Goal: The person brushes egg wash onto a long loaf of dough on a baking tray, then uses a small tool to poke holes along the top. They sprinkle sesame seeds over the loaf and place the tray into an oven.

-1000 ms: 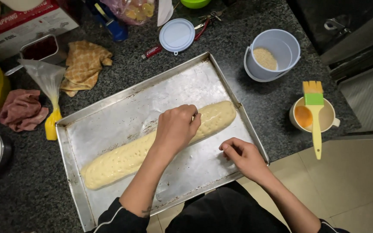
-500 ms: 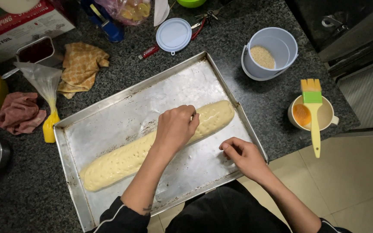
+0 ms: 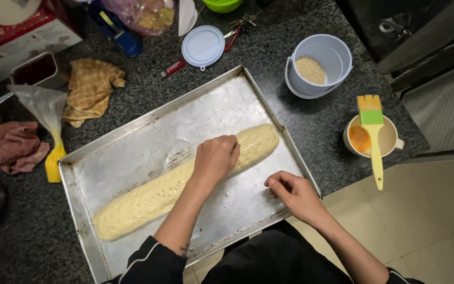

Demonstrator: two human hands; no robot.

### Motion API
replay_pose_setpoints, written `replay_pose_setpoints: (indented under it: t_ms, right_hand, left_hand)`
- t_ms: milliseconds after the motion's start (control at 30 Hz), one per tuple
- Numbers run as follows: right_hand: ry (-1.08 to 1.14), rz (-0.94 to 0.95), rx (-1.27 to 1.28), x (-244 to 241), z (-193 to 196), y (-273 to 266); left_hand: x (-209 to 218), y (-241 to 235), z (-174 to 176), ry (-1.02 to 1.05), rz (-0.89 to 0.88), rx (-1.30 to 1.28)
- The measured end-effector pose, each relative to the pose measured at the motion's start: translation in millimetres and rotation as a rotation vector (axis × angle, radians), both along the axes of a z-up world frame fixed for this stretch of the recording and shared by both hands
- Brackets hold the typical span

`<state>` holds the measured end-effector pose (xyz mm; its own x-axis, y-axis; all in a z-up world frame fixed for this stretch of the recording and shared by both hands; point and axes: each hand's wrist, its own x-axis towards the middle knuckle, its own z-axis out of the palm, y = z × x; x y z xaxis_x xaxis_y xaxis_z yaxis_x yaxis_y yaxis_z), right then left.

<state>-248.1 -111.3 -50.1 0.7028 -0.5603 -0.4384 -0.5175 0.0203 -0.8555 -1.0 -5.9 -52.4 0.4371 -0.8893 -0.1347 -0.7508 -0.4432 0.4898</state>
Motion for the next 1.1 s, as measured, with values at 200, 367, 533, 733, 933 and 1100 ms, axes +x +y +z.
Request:
replay_pose_setpoints:
  t_ms: [200, 367, 533, 733, 933, 1100]
  right_hand:
    - [-0.008, -0.042, 0.032, -8.7, -3.7, -5.9]
    - [-0.007, -0.059, 0.029, -10.5, -3.5, -15.5]
    - [0.003, -0.068, 0.024, -13.7, -6.4, -23.1]
    - [0.008, -0.089, 0.039, -27.2, -20.9, -32.9]
    - [-0.009, -0.109, 0.026, -32.2, -24.0, -37.1]
    - [-0.004, -0.097, 0.024, -32.8, -19.6, -39.5]
  left_hand:
    - [1.7, 2.3, 24.2, -0.015, 0.002, 0.01]
    - [-0.4, -16.1, 83.8, -0.037, 0.017, -0.037]
    - [-3.6, -46.5, 83.2, 0.011, 0.002, -0.099]
    - [-10.8, -66.6, 69.7, 0.034, -0.009, -0.12]
    - [-12.5, -73.6, 57.8, 0.011, -0.033, -0.1]
    - [-12.8, -74.8, 58.5, -0.005, -0.047, -0.06]
